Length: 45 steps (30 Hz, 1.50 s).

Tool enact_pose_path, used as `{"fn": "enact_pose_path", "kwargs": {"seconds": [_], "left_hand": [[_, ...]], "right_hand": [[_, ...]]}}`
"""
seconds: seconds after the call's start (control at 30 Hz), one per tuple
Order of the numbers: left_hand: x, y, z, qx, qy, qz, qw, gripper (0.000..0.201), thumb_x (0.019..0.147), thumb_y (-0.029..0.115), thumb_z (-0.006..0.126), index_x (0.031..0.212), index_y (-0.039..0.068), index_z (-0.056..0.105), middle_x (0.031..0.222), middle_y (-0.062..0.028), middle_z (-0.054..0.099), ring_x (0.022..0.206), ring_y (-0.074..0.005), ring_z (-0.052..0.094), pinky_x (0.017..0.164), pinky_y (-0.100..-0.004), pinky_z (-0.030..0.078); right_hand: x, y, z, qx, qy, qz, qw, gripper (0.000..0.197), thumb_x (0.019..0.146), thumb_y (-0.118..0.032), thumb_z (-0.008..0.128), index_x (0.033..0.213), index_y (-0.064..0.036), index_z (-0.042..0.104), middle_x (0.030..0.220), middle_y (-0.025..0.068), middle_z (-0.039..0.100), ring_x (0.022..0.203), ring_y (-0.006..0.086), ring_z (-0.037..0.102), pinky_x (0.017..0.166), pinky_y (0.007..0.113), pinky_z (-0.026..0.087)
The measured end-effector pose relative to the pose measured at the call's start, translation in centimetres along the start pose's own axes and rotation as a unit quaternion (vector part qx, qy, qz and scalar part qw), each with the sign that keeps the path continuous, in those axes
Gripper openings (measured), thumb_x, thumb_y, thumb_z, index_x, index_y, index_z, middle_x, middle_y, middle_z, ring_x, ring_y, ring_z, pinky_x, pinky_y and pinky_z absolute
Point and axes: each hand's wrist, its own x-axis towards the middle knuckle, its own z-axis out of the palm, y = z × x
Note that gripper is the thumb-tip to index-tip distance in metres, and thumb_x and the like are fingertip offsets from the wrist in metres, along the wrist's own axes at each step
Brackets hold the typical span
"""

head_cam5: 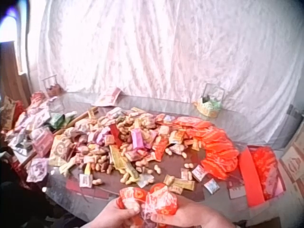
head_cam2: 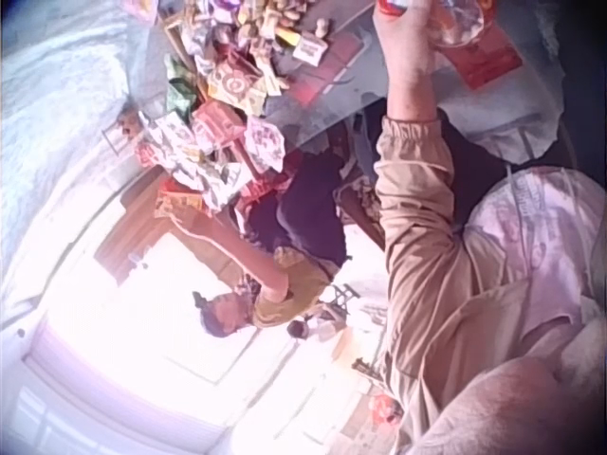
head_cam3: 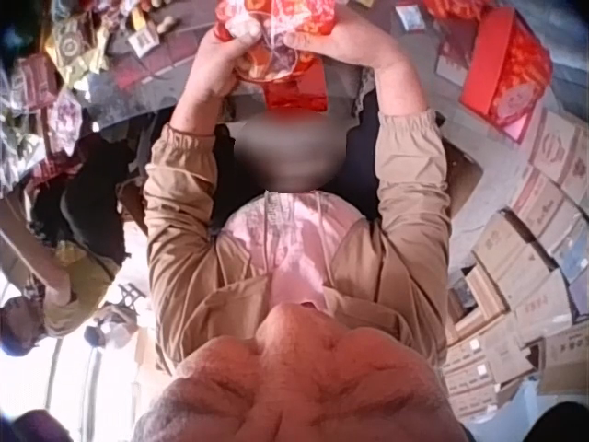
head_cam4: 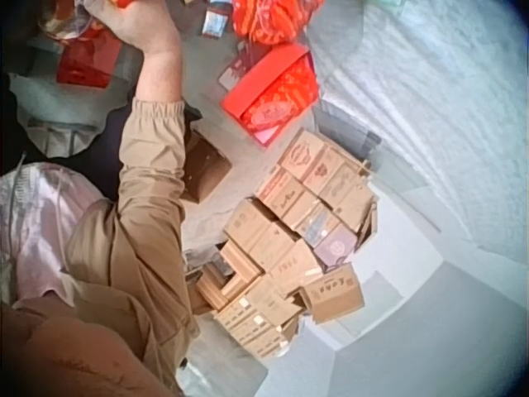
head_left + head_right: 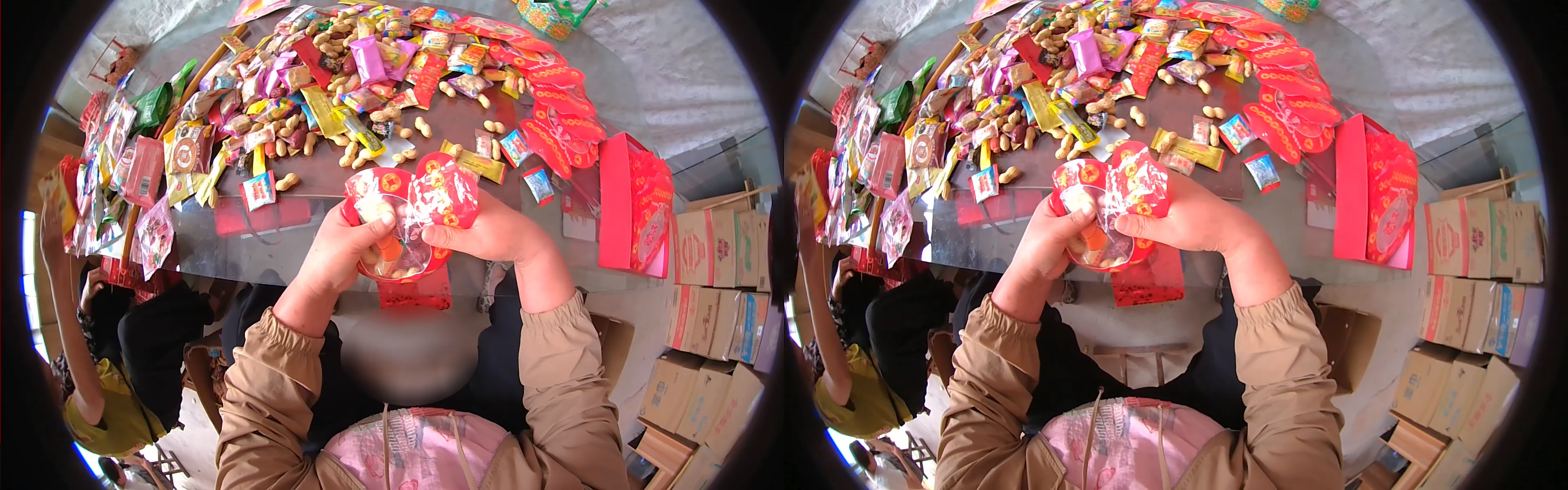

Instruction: Picking up various wrapped snacks and peanuts from a table and placing them into a small red decorative bag, then putting the bag into a cardboard box.

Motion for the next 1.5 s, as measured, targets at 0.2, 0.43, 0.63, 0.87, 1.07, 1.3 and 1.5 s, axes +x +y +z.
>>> {"fn": "enact_pose_path", "kwargs": {"seconds": [0.2,0.43,0.63,0.87,1.07,1.3,1.5], "left_hand": [[-0.1,0.3,1.3,-0.085,0.016,0.030,0.996,0.034,0.095,0.015,0.075,0.125,0.002,0.064,0.114,-0.0055,0.071,0.104,-0.0167,0.068,0.094,-0.0351,0.054],[-0.1,0.1,1.3,-0.076,0.012,0.037,0.996,0.031,0.097,0.014,0.072,0.125,0.002,0.063,0.116,-0.0065,0.071,0.106,-0.0175,0.068,0.095,-0.0353,0.054],[-0.7,-0.4,-0.2,-0.125,0.014,0.083,0.989,0.045,0.100,0.013,0.064,0.141,-0.001,0.052,0.129,-0.0113,0.067,0.116,-0.0221,0.066,0.101,-0.0375,0.052],[-0.7,-1.4,-3.2,-0.170,0.011,0.088,0.981,0.056,0.103,0.027,0.061,0.149,0.002,0.042,0.143,-0.0149,0.059,0.129,-0.0301,0.060,0.110,-0.0476,0.047],[-0.1,-1.5,-2.6,-0.160,0.002,0.086,0.983,0.056,0.103,0.029,0.060,0.150,0.004,0.042,0.145,-0.0136,0.058,0.129,-0.0300,0.059,0.110,-0.0484,0.047],[-0.4,-1.3,-2.4,-0.149,0.018,0.085,0.985,0.059,0.102,0.031,0.063,0.150,0.003,0.042,0.143,-0.0139,0.059,0.128,-0.0303,0.060,0.109,-0.0485,0.048],[-0.7,-1.1,-1.9,-0.164,0.016,0.078,0.983,0.060,0.100,0.024,0.066,0.150,0.001,0.041,0.143,-0.0147,0.058,0.128,-0.0298,0.060,0.110,-0.0471,0.048]], "right_hand": [[-0.5,-0.5,-1.2,0.009,0.128,0.053,0.990,0.037,0.097,-0.024,0.073,0.127,-0.0026,0.066,0.112,0.0057,0.076,0.099,0.0145,0.067,0.092,0.034,0.052],[-1.4,-0.5,-2.4,-0.016,0.126,0.027,0.992,0.035,0.099,-0.025,0.071,0.125,-0.0011,0.067,0.118,0.0058,0.072,0.100,0.0151,0.066,0.092,0.033,0.051],[-2.9,1.4,-6.9,0.088,0.279,-0.031,0.956,0.023,0.099,-0.020,0.070,0.112,-0.0007,0.070,0.113,0.0078,0.071,0.101,0.0149,0.066,0.089,0.031,0.051],[-5.2,5.2,-7.3,-0.306,0.334,0.022,0.891,0.047,0.088,-0.014,0.075,0.133,-0.0048,0.064,0.144,0.0177,0.055,0.136,0.0344,0.048,0.115,0.044,0.038],[-2.4,6.9,-3.3,-0.446,0.233,0.045,0.863,0.074,0.092,-0.037,0.068,0.154,-0.0069,0.042,0.159,0.0260,0.032,0.151,0.0460,0.026,0.120,0.058,0.023],[-0.4,5.5,-3.9,-0.339,0.287,-0.066,0.894,0.061,0.093,-0.029,0.069,0.146,-0.0049,0.052,0.157,0.0258,0.039,0.149,0.0460,0.031,0.121,0.057,0.024],[-3.5,7.5,-8.0,-0.520,0.389,0.092,0.755,0.066,0.087,-0.028,0.077,0.144,-0.0054,0.053,0.155,0.0275,0.041,0.147,0.0463,0.031,0.121,0.059,0.024]]}}
